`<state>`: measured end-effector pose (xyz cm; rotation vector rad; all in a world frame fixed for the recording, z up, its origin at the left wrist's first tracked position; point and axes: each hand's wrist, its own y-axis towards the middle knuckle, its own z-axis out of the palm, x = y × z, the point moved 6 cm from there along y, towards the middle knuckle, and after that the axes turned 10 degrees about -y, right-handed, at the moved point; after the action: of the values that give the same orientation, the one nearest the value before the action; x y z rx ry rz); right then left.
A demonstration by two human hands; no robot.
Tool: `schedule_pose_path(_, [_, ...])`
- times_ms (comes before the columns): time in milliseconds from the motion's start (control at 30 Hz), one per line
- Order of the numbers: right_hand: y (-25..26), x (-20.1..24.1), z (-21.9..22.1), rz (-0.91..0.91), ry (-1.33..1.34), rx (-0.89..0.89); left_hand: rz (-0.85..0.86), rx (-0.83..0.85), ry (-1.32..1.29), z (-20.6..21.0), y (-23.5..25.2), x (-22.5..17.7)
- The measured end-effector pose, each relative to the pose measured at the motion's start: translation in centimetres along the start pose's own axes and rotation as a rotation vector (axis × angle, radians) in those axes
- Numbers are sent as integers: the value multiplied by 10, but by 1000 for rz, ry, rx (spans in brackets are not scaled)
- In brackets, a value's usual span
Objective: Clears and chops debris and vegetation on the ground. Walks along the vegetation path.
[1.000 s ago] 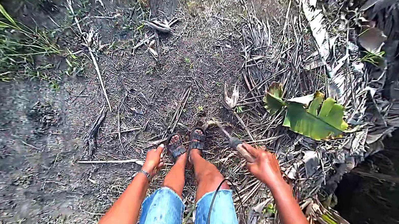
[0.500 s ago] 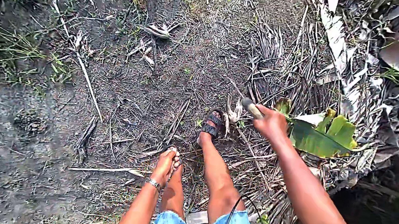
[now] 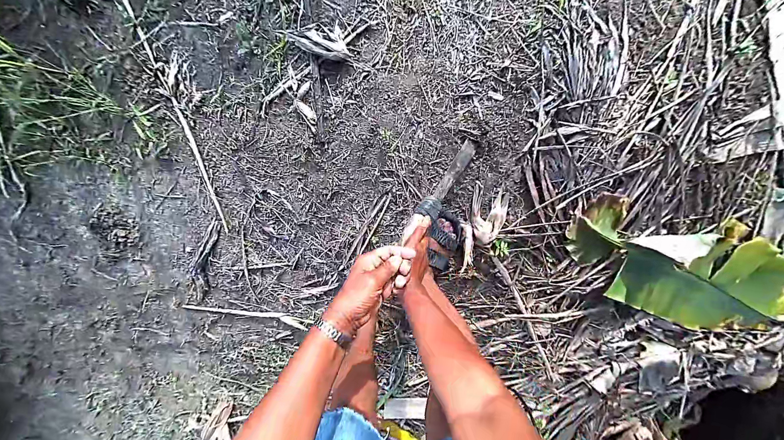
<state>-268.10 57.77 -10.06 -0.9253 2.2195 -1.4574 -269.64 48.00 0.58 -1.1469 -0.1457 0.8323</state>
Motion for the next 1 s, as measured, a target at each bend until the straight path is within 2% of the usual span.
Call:
schedule_pose_path(133, [-12,23,-87,-83,-255,57,-59,-52,-25,23,10,-7])
schedule_pose_path(267, [8,21,-194,-117,-223,45,-148,-135,-21,56,20,-6])
schedule_pose_path(400, [22,3,-269,-159,-183,16,-181,-110,9,88,32,-6])
schedule_pose_path(467, [-5,-18,-296,-219,-224,5,-171,-91,32,101,38,-10])
schedule_pose_path(533, [-55,-51,-316,-291,-290,-59,-180,-66,79,107,42,-13])
schedule_pose_path(633, [-135,-89,-341,-424,-305,-282,-220,-33,152,103,56,-12])
schedule_pose_path(700, [-160,-97,-345,-468,-358,-416,-255,-39,159,95,65,-5])
schedule_pose_path(733, [-156,-94,-341,-458,-394,-433,-268,-39,162,93,70,-2])
schedule_pose_path(800, [-109,-72,-321,-375,-463,-314,-289,-24,192,96,83,-2])
schedule_pose_path(867, [-31,-51,-276,-220,-532,-34,-324,-4,222,96,84,5])
schedule_pose_path(900, [2,-53,-247,-187,-554,27,-335,2,230,94,84,10])
schedule_pose_path(967, [35,-59,-200,-172,-530,7,-320,10,271,91,98,1])
schedule_pose_path(1000, [32,-70,-181,-140,-494,-5,-331,11,280,88,95,0])
